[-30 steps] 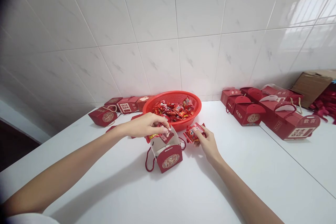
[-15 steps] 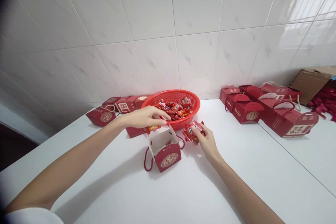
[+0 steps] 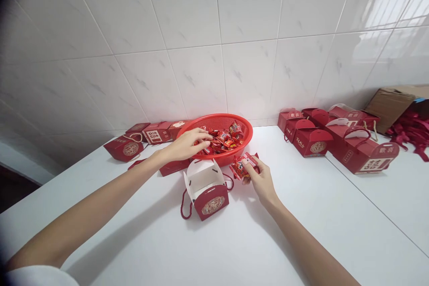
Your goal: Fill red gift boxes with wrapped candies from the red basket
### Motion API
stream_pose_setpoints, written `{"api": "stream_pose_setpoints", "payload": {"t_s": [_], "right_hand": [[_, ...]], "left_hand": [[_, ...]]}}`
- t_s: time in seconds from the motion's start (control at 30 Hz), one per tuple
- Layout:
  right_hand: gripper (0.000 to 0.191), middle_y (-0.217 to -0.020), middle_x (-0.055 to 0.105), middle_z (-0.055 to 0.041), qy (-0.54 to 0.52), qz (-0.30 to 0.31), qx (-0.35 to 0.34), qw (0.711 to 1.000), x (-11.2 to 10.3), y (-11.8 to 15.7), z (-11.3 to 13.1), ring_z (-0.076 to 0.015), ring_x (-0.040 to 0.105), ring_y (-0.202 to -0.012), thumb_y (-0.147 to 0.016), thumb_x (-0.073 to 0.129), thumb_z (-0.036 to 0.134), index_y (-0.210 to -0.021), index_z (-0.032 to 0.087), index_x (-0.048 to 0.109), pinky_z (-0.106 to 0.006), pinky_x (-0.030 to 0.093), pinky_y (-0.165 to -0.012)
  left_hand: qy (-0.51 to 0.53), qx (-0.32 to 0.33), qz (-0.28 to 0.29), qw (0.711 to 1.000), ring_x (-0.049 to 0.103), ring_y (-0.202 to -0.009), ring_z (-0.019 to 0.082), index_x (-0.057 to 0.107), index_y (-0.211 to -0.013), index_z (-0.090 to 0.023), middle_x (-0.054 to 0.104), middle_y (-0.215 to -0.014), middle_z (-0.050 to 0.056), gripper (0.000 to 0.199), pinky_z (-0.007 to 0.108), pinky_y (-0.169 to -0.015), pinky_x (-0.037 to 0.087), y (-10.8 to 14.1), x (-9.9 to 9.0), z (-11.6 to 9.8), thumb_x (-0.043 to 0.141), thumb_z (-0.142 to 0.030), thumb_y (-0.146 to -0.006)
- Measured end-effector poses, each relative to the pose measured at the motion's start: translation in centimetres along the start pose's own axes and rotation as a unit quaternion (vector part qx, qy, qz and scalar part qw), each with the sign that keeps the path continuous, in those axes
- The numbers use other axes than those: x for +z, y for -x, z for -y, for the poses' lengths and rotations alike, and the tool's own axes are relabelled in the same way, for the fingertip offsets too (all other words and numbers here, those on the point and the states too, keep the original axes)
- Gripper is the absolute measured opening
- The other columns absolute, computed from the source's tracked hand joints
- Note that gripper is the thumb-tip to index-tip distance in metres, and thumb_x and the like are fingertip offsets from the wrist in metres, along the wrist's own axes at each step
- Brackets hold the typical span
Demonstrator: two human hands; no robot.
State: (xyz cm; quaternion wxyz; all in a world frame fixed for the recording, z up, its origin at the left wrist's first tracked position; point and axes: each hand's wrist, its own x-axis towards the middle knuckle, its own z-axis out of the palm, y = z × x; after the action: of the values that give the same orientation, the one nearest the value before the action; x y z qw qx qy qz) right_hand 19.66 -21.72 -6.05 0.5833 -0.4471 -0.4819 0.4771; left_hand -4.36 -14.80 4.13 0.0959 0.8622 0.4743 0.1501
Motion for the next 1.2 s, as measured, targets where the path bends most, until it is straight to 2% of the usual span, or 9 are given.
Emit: {"api": "stream_pose_setpoints", "payload": {"t_s": [0.13, 0.27, 0.4, 0.5, 0.7, 0.8, 0.97, 1.1, 1.2], "right_hand": [[0.045, -0.06, 0.063, -0.0007, 0.015, -0.017, -0.053, 0.998, -0.2, 0.2, 0.8, -0.0147, 0.056, -0.05, -0.078, 0.071, 0.062, -0.083, 0.018, 0.068, -0.032, 0.051, -0.054], [0.041, -0.068, 0.066, -0.0012, 0.005, 0.006, -0.101, 0.995, 0.9, 0.3, 3.2, -0.0151, 0.057, -0.051, -0.081, 0.07, 0.058, -0.093, 0.019, 0.07, -0.032, 0.053, -0.055], [0.037, -0.072, 0.067, -0.0018, 0.051, 0.16, -0.117, 0.979, 3.5, 0.3, 6.3, -0.0156, 0.058, -0.052, -0.084, 0.068, 0.055, -0.096, 0.02, 0.072, -0.03, 0.05, -0.051], [0.032, -0.076, 0.069, -0.0023, 0.117, 0.281, -0.148, 0.941, 5.1, -0.1, 7.6, -0.0144, 0.058, -0.058, -0.09, 0.063, 0.05, -0.093, 0.02, 0.074, -0.026, 0.047, -0.053], [0.032, -0.068, 0.063, -0.0008, 0.269, 0.376, -0.21, 0.862, 5.8, -1.5, 7.6, -0.0136, 0.051, -0.063, -0.096, 0.056, 0.042, -0.083, 0.021, 0.076, -0.023, 0.036, -0.055], [0.03, -0.068, 0.06, -0.0008, 0.302, 0.375, -0.213, 0.85, 5.7, -1.8, 7.8, -0.0133, 0.048, -0.061, -0.097, 0.055, 0.039, -0.083, 0.021, 0.075, -0.023, 0.034, -0.054], [0.026, -0.056, 0.052, 0.0034, 0.316, 0.374, -0.167, 0.856, 6.0, -1.8, 7.9, -0.0099, 0.037, -0.047, -0.094, 0.056, 0.035, -0.081, 0.02, 0.073, -0.023, 0.025, -0.045], [0.018, -0.068, 0.067, 0.001, 0.329, 0.396, -0.134, 0.847, 6.5, -1.7, 7.7, -0.0125, 0.053, -0.055, -0.092, 0.06, 0.029, -0.1, 0.021, 0.073, -0.023, 0.035, -0.052], [0.018, -0.083, 0.072, -0.0032, 0.414, 0.343, -0.149, 0.83, 6.5, -1.6, 8.0, -0.0159, 0.06, -0.066, -0.091, 0.06, 0.027, -0.105, 0.02, 0.069, -0.025, 0.038, -0.058]], "left_hand": [[0.042, 0.007, 0.081, 0.996, 0.052, -0.129, 0.031, 0.077, -0.104, -0.024, 0.055, -0.141, 0.009, 0.035, 0.041, -0.105, 0.044, 3.8, -1.1, -1.8, 0.054, -0.048, -0.092], [0.056, -0.031, 0.112, 0.992, 0.053, -0.129, 0.033, 0.074, -0.111, -0.026, 0.053, -0.145, 0.01, 0.035, 0.041, -0.103, 0.047, 7.7, -1.8, -3.0, 0.058, -0.049, -0.091], [0.092, -0.059, 0.125, 0.986, 0.053, -0.132, 0.03, 0.064, -0.13, -0.026, 0.053, -0.147, 0.009, 0.043, 0.039, -0.104, 0.047, 9.9, -1.4, -2.7, 0.056, -0.048, -0.093], [0.145, -0.07, 0.13, 0.978, 0.05, -0.136, 0.029, 0.052, -0.144, -0.027, 0.05, -0.151, 0.009, 0.055, 0.037, -0.102, 0.049, 10.7, -0.7, -1.6, 0.057, -0.047, -0.093], [0.175, -0.065, 0.128, 0.974, 0.046, -0.139, 0.028, 0.044, -0.15, -0.027, 0.046, -0.155, 0.009, 0.066, 0.041, -0.114, 0.038, 11.9, 0.4, -0.2, 0.064, -0.044, -0.089], [0.181, -0.052, 0.122, 0.975, 0.044, -0.141, 0.027, 0.041, -0.151, -0.027, 0.044, -0.156, 0.008, 0.067, 0.04, -0.115, 0.037, 12.3, 0.9, 0.0, 0.063, -0.042, -0.09], [0.178, -0.047, 0.121, 0.975, 0.04, -0.144, 0.029, 0.042, -0.151, -0.025, 0.041, -0.158, 0.009, 0.066, 0.04, -0.117, 0.035, 12.5, 1.3, 0.1, 0.063, -0.041, -0.09], [0.173, -0.05, 0.113, 0.977, 0.041, -0.143, 0.031, 0.041, -0.151, -0.025, 0.041, -0.158, 0.01, 0.068, 0.041, -0.115, 0.037, 12.6, 1.4, 0.1, 0.064, -0.041, -0.089], [0.169, -0.041, 0.108, 0.979, 0.039, -0.144, 0.032, 0.038, -0.153, -0.026, 0.041, -0.158, 0.01, 0.069, 0.042, -0.115, 0.038, 12.7, 1.5, 0.0, 0.063, -0.04, -0.091]]}}
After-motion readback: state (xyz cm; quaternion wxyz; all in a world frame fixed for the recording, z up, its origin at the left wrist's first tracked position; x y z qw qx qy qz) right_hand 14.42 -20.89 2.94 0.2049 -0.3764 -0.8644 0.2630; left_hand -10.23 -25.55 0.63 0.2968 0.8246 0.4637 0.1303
